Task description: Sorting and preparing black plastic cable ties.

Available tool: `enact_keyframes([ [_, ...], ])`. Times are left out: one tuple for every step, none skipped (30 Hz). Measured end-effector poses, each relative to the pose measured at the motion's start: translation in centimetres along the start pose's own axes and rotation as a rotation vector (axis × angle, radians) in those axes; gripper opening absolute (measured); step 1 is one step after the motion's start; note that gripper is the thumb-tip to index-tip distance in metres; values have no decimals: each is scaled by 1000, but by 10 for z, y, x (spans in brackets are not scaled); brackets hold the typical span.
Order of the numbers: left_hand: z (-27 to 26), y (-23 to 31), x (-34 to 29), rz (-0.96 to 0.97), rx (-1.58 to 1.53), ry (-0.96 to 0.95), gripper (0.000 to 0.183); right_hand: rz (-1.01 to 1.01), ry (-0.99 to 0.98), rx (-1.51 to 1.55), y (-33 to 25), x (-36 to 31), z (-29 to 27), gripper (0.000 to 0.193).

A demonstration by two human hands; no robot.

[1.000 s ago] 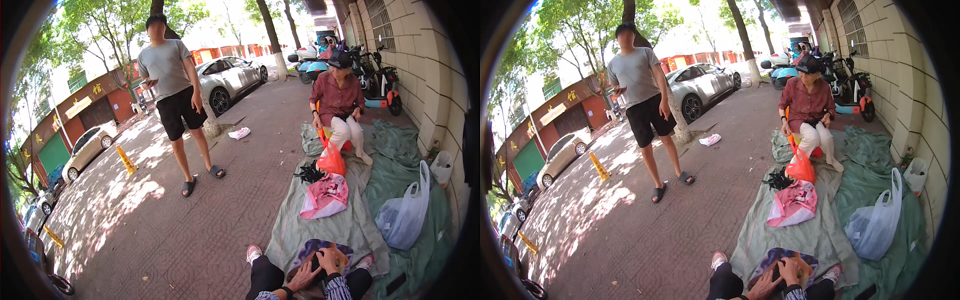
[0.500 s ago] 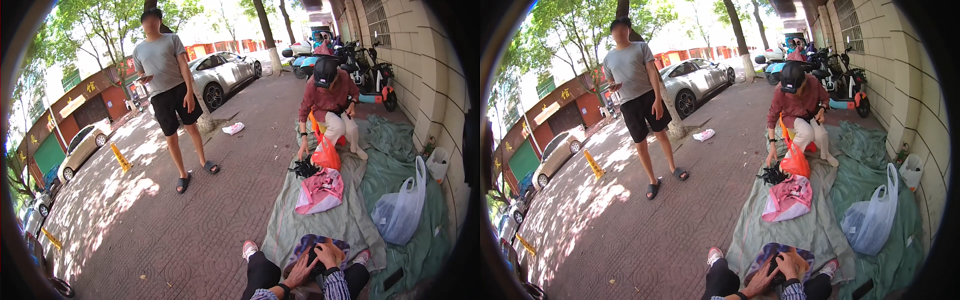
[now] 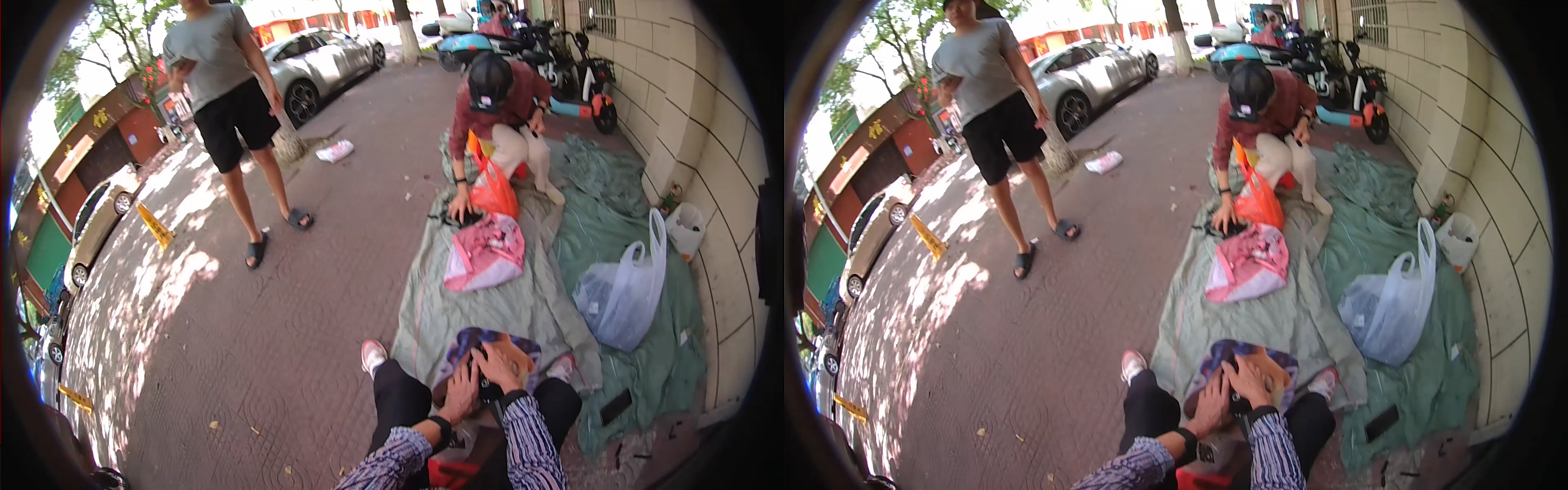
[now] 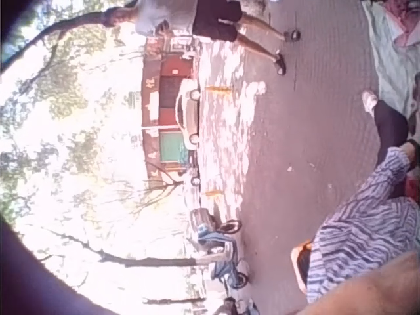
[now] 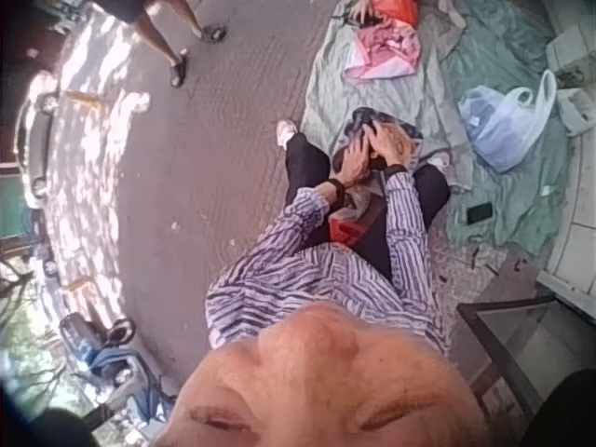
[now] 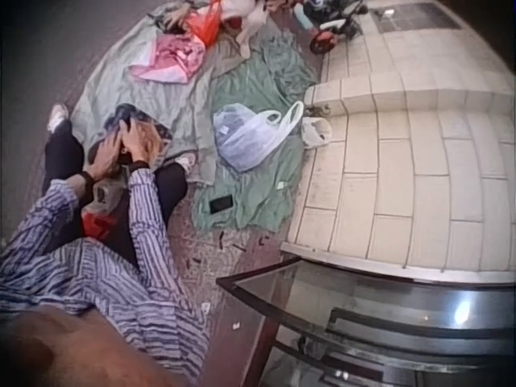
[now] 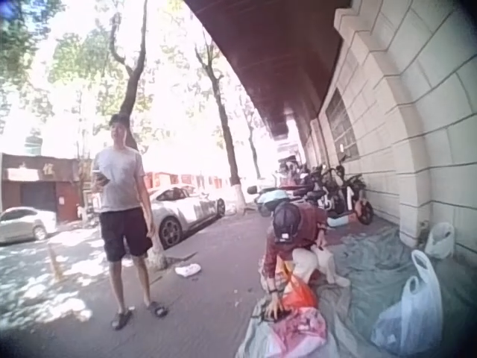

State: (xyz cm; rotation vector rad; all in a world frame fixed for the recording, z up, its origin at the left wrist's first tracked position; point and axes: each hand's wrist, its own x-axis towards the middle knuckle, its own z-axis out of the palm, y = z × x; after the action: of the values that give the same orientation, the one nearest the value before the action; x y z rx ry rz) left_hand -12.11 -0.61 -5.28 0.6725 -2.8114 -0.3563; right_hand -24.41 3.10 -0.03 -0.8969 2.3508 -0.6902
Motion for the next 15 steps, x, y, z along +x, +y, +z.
enact_keyframes([
  [-8, 5, 2, 19, -19, -2, 80, -37, 118, 6, 10, 2, 1, 54],
  [-9, 1, 4, 12, -31, -36, 81, -157, 353, 62, 13, 9, 2, 47],
  [-5, 0, 3, 17, -32, -5, 83, -121, 475, -37, 24, 6, -1, 44],
  [-5, -2, 3, 3, -76, -23, 83, -62, 539, 42, 31, 6, -2, 48],
  [-6, -1, 4, 6, -124, -44, 83, 82, 550, 81, 43, 7, -4, 48],
  [-6, 2, 7, 20, -136, -18, 83, 49, 551, 205, 59, 7, -4, 45],
  [-6, 5, 9, 36, -150, 8, 83, 17, 557, 328, 76, 6, -3, 42],
  [-7, 6, 10, 30, -150, 44, 84, -34, 480, 372, 78, 4, -1, 40],
  [-5, 4, 12, 27, -140, 61, 86, -77, 415, 414, 75, 3, -1, 37],
  [-4, 4, 14, -30, -161, -42, 88, -80, 429, 350, 78, 5, 11, 36],
  [-2, 0, 10, -31, -142, 5, 91, -79, 429, 288, 66, 4, 23, 35],
  [-1, -5, 8, -30, -100, 21, 92, -158, 412, 489, 55, 1, 32, 34],
  [-1, 2, 11, -38, -88, 17, 93, -237, 435, 416, 68, 5, 38, 31],
  [-2, -5, 9, -25, -25, 23, 92, -414, 426, 264, 68, 5, 41, 33],
  [-2, 2, 14, 13, -13, -31, 96, -535, 514, 6, 90, 10, 41, 38],
])
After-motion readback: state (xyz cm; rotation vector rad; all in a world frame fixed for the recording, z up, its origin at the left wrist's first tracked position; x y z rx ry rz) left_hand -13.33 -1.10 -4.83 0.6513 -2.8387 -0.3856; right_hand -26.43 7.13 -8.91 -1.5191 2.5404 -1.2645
